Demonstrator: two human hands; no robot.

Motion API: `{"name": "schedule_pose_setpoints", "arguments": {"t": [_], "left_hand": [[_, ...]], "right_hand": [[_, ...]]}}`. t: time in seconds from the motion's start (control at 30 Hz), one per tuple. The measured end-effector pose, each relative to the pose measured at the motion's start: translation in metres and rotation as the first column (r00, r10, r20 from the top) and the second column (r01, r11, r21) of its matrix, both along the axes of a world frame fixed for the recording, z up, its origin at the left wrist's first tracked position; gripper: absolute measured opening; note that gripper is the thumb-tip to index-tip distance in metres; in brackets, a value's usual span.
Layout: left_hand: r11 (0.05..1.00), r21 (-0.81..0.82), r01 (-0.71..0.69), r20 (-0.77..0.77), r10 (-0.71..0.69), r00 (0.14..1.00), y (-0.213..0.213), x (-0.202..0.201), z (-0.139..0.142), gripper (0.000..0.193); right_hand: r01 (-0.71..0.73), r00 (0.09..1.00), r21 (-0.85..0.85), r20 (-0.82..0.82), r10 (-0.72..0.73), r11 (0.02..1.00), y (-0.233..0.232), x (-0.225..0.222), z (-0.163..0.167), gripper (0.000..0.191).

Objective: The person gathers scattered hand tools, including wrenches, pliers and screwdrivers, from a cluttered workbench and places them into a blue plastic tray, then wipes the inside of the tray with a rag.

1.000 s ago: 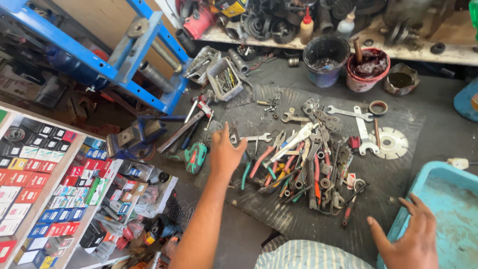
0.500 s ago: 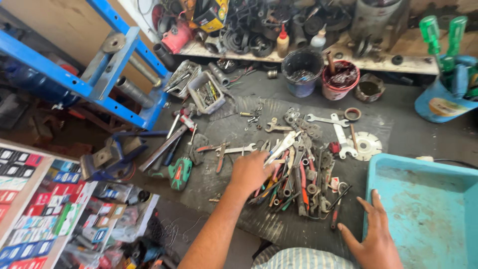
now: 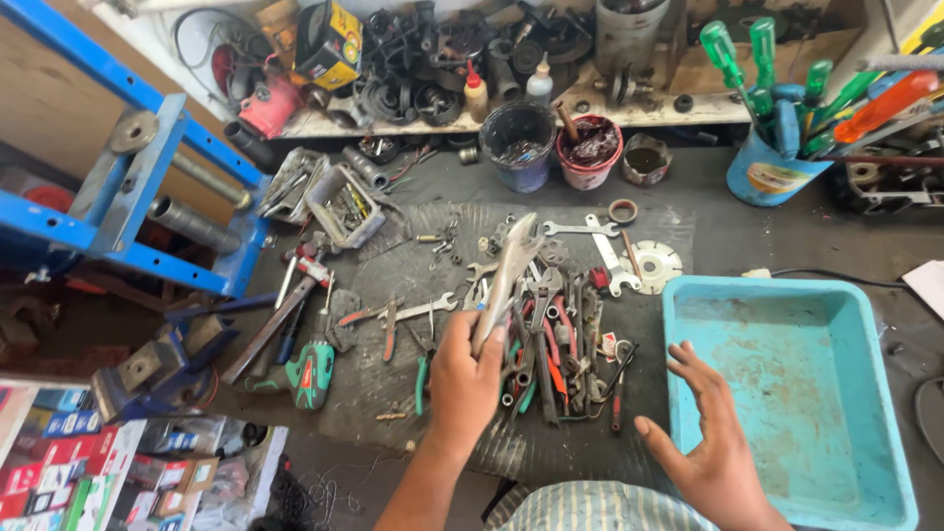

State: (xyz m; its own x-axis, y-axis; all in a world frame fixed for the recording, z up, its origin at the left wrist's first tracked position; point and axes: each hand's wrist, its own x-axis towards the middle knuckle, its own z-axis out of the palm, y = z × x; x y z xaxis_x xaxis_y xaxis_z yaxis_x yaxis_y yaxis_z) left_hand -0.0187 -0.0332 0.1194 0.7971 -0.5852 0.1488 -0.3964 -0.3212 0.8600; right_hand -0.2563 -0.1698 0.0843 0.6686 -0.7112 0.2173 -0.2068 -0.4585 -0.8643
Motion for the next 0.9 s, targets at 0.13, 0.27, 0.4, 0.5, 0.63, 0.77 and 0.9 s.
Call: {"name": "schedule_pose_setpoints", "arguments": {"t": [0.13, 0.27, 0.4, 0.5, 0.63, 0.77, 0.9], "left_hand": [[0.96, -0.236, 0.151, 0.075, -0.137, 0.988, -0.002, -0.048, 0.032, 0.026], [0.841, -0.159, 0.517, 0.364, -0.436, 0.823, 0.011, -0.082, 0.047, 0.03], [0.953, -0.125, 0.277, 0.32, -0.226, 0.92, 0.017, -0.043, 0.025, 0.022], [0.97, 0.218, -0.106, 0.434, 0.001, 0.901, 0.025, 0.023, -0.003, 0.046], [0.668, 0.74, -0.078, 0.039, 0.074, 0.997, 0.033, 0.055, -0.038, 0.063], [0.692, 0.696, -0.192, 0.223, 0.047, 0.974, 0.018, 0.048, -0.06, 0.06], [0.647, 0.706, -0.286, 0.434, -0.077, 0.897, 0.002, 0.051, -0.068, 0.056]], "right_hand": [[-0.325, 0.901, 0.286, 0.383, 0.203, 0.901, -0.002, 0.014, 0.016, 0.09], [-0.51, 0.732, 0.539, 0.681, 0.01, 0.67, 0.007, 0.028, 0.019, 0.082], [-0.261, 0.731, 0.846, 0.488, -0.477, 0.466, 0.004, 0.026, 0.008, 0.05], [-0.414, 0.715, 0.892, 0.441, -0.543, 0.18, -0.012, 0.012, -0.011, 0.048], [-0.702, 0.586, 0.712, 0.586, -0.56, 0.011, -0.017, -0.002, -0.044, 0.048], [-0.67, 0.635, 0.742, 0.559, -0.532, -0.02, -0.015, -0.006, -0.056, 0.041], [-0.357, 0.826, 0.879, 0.455, -0.334, 0.315, -0.011, -0.002, -0.047, 0.041]]}}
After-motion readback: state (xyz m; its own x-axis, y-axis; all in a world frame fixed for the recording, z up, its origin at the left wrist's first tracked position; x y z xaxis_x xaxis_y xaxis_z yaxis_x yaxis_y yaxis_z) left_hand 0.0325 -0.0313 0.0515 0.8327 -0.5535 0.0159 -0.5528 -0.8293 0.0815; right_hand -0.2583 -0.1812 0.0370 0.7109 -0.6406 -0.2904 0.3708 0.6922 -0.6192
